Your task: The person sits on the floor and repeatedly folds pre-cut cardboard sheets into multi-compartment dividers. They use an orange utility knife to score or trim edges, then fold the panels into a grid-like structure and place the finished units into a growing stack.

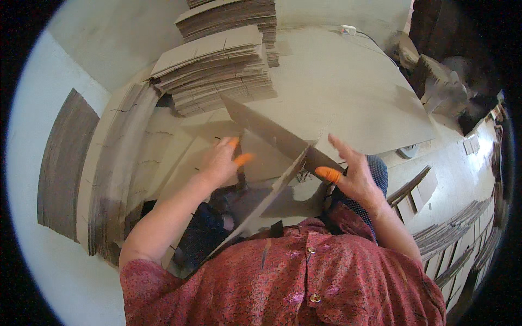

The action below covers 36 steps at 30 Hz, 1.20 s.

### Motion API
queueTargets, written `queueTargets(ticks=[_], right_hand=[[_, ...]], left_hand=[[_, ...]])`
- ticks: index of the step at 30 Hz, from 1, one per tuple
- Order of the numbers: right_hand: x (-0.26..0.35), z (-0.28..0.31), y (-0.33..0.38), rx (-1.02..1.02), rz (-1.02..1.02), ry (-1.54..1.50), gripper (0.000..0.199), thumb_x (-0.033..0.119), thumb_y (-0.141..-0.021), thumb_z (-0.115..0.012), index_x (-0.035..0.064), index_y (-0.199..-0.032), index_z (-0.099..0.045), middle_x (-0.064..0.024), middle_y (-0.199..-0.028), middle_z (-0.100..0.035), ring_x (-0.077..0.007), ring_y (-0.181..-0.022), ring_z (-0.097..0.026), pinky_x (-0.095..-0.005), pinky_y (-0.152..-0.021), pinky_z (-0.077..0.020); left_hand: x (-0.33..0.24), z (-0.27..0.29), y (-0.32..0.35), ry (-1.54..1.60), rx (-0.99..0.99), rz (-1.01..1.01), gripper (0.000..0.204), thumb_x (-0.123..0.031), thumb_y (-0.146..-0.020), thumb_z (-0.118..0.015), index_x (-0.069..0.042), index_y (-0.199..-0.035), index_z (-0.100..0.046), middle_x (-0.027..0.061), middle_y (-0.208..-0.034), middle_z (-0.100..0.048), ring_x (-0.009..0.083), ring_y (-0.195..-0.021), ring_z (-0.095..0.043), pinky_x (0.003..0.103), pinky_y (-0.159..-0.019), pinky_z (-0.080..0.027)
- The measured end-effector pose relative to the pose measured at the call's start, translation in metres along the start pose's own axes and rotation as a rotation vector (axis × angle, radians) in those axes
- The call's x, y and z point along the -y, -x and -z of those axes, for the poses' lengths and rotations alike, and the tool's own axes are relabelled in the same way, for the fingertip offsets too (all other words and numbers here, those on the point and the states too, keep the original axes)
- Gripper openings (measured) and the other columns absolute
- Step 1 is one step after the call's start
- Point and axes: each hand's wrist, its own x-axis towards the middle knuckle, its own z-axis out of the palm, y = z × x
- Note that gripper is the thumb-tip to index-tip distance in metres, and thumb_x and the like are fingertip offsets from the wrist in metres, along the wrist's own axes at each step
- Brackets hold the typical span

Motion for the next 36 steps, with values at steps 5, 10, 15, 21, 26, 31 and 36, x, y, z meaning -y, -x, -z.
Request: queueTargets(ticks=[5,10,15,21,26,31,36], right_hand=[[0.025,-0.011,-0.049,-0.111,0.373,0.196,0.043,0.027,-0.081,-0.063,-0.0009,-0.113,-0.054,-0.0255,-0.101,-0.060,-0.0402,-0.094,-0.059,-0.0462,-0.080,-0.0476],[0.015,-0.038,-0.069,0.355,-0.038,0.206,0.033,0.018,-0.084,-0.055,0.0019,-0.112,-0.055,-0.0260,-0.081,-0.060,-0.0426,-0.078,-0.058,-0.0453,-0.070,-0.0473],[0.000,-0.033,-0.046,0.122,0.009,0.141,0.017,0.006,-0.080,-0.052,0.0025,-0.096,-0.056,-0.0240,-0.075,-0.060,-0.0424,-0.069,-0.058,-0.0482,-0.058,-0.0466],[0.039,-0.014,-0.038,-0.060,0.240,0.036,0.023,0.003,-0.077,-0.053,0.0036,-0.099,-0.056,-0.0211,-0.072,-0.060,-0.0400,-0.064,-0.059,-0.0469,-0.055,-0.0475],[0.030,-0.021,-0.041,0.155,0.091,0.226,0.030,0.000,-0.076,-0.049,0.0004,-0.104,-0.056,-0.0225,-0.068,-0.057,-0.0409,-0.064,-0.057,-0.0444,-0.055,-0.0451],[0.010,-0.030,-0.043,0.285,0.027,0.175,0.032,0.005,-0.078,-0.048,0.0017,-0.109,-0.055,-0.0254,-0.072,-0.057,-0.0431,-0.067,-0.057,-0.0487,-0.060,-0.0449],[0.011,-0.017,-0.049,0.329,0.165,0.427,0.061,0.007,-0.080,-0.050,0.0058,-0.138,-0.029,-0.0224,-0.067,-0.061,-0.0407,-0.059,-0.058,-0.0496,-0.058,-0.0480]], left_hand=[[0.068,-0.031,0.022,-0.432,-0.019,0.162,0.040,-0.034,-0.079,-0.065,-0.001,-0.102,-0.062,0.0172,-0.104,-0.060,0.0372,-0.093,-0.057,0.043,-0.082,-0.048],[0.100,-0.023,0.013,-0.377,0.180,0.294,0.013,-0.013,-0.078,-0.057,-0.004,-0.087,-0.060,0.0161,-0.087,-0.064,0.0345,-0.077,-0.060,0.042,-0.070,-0.049],[0.100,0.027,-0.011,-0.019,0.146,0.315,0.014,-0.013,-0.077,-0.057,0.000,-0.080,-0.062,0.0187,-0.078,-0.063,0.0292,-0.072,-0.060,0.039,-0.064,-0.047],[0.047,0.036,-0.024,0.318,0.149,0.264,0.021,-0.015,-0.076,-0.063,0.003,-0.086,-0.063,0.0162,-0.073,-0.062,0.0202,-0.066,-0.056,0.035,-0.064,-0.046],[-0.014,0.015,-0.015,0.561,0.333,0.037,0.020,-0.016,-0.084,-0.061,0.001,-0.093,-0.064,0.0051,-0.077,-0.063,0.0124,-0.067,-0.054,0.029,-0.064,-0.046],[-0.037,0.048,-0.007,0.808,0.483,0.227,0.027,-0.021,-0.088,-0.061,0.000,-0.105,-0.063,0.0034,-0.088,-0.065,0.0096,-0.076,-0.056,0.025,-0.070,-0.046],[0.067,0.058,-0.008,0.052,-0.225,0.094,0.041,-0.026,-0.082,-0.066,0.001,-0.112,-0.057,0.0152,-0.108,-0.061,0.0273,-0.098,-0.058,0.035,-0.084,-0.046]])
